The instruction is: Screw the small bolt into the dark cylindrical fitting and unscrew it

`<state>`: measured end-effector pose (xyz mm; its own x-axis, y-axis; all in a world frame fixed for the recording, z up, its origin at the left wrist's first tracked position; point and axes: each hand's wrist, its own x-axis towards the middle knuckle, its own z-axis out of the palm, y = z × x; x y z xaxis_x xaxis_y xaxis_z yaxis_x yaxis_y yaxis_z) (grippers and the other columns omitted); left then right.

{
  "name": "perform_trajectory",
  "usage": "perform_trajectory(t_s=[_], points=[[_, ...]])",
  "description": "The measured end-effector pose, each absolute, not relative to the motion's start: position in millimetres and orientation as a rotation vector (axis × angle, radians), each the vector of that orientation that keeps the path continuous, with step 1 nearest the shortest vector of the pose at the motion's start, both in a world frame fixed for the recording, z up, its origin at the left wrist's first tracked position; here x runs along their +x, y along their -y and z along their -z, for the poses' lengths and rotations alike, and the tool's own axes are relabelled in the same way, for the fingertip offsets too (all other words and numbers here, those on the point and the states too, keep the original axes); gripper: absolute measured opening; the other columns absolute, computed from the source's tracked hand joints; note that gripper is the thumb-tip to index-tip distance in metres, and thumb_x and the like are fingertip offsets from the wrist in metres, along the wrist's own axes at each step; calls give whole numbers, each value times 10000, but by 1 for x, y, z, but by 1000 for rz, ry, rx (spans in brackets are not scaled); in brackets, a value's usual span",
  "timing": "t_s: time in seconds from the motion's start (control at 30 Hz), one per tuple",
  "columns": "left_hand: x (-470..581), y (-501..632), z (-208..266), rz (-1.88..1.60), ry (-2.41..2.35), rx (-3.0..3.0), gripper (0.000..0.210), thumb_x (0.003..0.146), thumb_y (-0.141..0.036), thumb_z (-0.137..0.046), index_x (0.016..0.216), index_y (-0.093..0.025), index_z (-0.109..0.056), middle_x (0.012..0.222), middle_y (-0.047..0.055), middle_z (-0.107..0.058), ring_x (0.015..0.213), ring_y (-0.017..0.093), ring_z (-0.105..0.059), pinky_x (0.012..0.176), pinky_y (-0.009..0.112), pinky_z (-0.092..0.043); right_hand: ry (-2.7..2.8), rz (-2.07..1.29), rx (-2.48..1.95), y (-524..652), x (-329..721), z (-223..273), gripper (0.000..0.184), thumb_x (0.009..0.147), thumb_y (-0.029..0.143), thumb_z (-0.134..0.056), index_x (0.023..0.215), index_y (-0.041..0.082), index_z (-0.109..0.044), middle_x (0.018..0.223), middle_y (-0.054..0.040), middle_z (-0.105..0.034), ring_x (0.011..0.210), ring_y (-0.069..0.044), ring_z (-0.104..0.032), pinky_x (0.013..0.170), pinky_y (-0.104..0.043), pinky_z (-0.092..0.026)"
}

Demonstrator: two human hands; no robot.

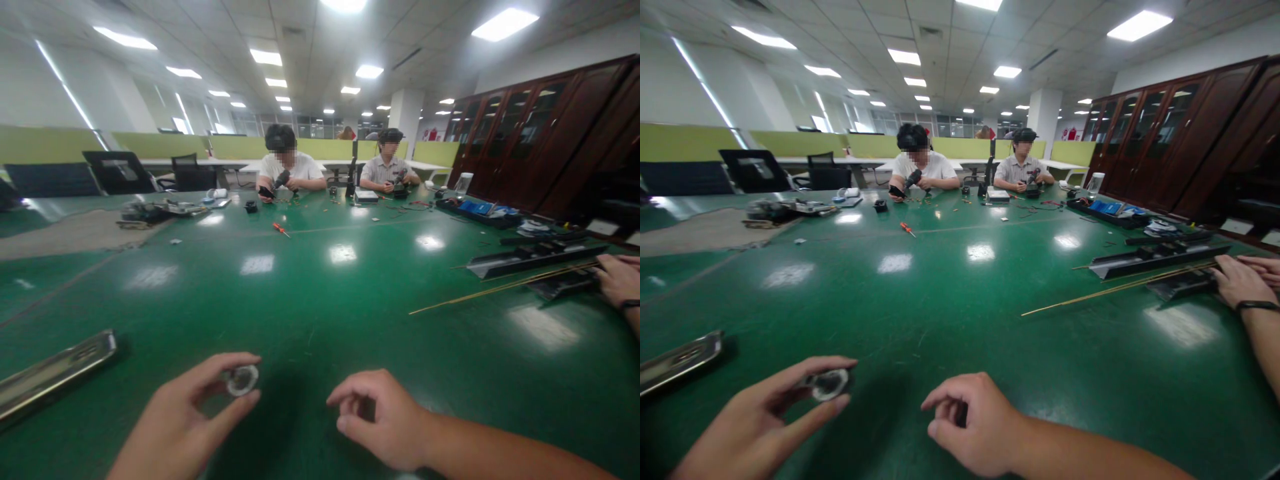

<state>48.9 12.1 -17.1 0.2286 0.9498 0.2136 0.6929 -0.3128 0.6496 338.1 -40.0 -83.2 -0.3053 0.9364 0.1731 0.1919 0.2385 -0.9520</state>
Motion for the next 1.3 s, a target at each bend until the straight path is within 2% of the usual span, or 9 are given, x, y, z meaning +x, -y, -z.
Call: perform_trajectory(t_s=[0.13,0.27,0.33,0.43,0.57,0.73,0.93,1.3], points=[[116,-6,20,-670,-1232,2211,201,817,-310,-711,1013,-268,-706,980,5,-708,881,171,-662,784,252,-537,1563,-1189,-1062,38,339,84,468,744,148,-703,1208,188,-656,839,-4,-665,650,-111,-579,669,-244,-492],[142,0,35,-648,-1073,2276,235,816,-150,-681,1004,-290,-695,968,-7,-679,914,156,-641,801,242,-508,1526,-1210,-1085,37,341,84,571,714,140,-719,1265,204,-588,935,-14,-646,653,-106,-578,658,-244,-494],[141,1,44,-650,-1039,2290,280,831,-119,-655,1044,-299,-685,996,-7,-666,927,142,-638,809,229,-507,1528,-1207,-1101,37,341,84,550,711,140,-722,1241,212,-594,944,-14,-646,661,-110,-584,655,-243,-494],[135,1,56,-691,-986,2319,325,855,-97,-618,1106,-299,-663,1021,-5,-653,933,123,-636,819,207,-505,1550,-1171,-1135,37,341,82,421,704,138,-727,1112,204,-649,893,-5,-653,679,-124,-588,653,-238,-488],[131,3,65,-716,-950,2316,280,852,-87,-620,1061,-273,-638,968,-15,-659,893,115,-633,788,199,-494,1610,-1100,-1190,37,340,80,273,691,115,-719,955,184,-696,810,-3,-676,706,-147,-603,667,-246,-478],[132,6,67,-743,-917,2321,210,859,-109,-628,1006,-257,-616,919,-22,-652,839,109,-622,740,202,-485,1655,-1072,-1231,37,339,78,238,701,113,-715,928,183,-735,796,-7,-706,725,-160,-632,681,-251,-476],[133,5,69,-895,-819,2355,280,863,-122,-654,1106,-259,-634,963,12,-655,878,117,-640,768,202,-515,1669,-1075,-1271,36,343,81,180,748,161,-717,919,181,-768,804,-23,-735,740,-170,-645,678,-251,-478],[132,5,69,-1009,-829,2350,299,837,-137,-697,1111,-254,-671,955,25,-683,845,126,-670,734,198,-546,1599,-1172,-1254,35,344,82,129,772,203,-727,882,173,-786,780,-16,-753,703,-163,-642,647,-247,-455]])
